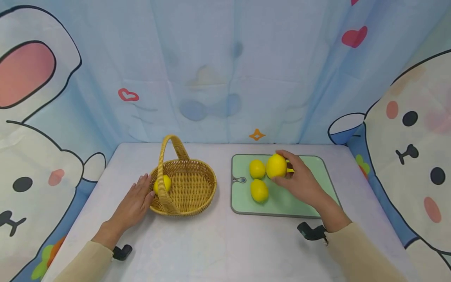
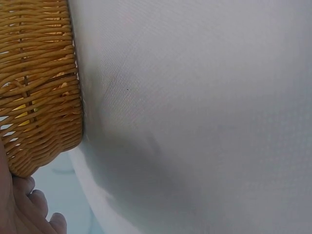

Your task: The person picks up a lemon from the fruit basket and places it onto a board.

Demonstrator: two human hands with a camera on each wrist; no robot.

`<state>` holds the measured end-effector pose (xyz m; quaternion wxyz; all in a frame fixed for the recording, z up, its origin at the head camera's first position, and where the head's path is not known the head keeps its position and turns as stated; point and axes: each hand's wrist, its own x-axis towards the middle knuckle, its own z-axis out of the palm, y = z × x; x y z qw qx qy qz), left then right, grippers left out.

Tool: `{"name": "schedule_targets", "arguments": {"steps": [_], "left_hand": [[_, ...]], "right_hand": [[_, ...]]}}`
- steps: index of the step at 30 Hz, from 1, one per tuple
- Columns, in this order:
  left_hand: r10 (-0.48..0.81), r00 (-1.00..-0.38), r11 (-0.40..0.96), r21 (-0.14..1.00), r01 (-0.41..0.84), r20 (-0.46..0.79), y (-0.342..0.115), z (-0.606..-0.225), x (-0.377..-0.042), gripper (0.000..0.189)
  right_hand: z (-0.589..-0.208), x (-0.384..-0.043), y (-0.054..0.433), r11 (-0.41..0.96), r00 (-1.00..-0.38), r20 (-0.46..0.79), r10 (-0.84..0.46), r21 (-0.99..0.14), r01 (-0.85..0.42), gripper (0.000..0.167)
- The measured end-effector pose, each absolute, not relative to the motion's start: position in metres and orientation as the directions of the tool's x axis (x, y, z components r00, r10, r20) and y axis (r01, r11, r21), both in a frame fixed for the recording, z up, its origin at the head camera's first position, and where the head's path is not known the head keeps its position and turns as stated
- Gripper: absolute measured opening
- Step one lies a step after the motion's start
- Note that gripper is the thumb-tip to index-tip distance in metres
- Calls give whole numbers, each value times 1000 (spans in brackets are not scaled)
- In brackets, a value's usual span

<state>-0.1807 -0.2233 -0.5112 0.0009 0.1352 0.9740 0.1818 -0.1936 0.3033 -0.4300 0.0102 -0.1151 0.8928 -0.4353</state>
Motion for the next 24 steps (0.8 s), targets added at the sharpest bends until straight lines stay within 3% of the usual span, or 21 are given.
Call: {"name": "schedule_targets", "arguments": {"steps": [9,24], "left_hand": [[265,-962,894,356,273,71,-224,-512,-181,67],[267,-961,892,360,275,72,-224,-513,-181,67]], "right_hand": [[-457,-186,325,663,-976,-20,-217,-737,-133,85],[-502,-183,336,713,-973,-36,-229,-687,-143,83]]}}
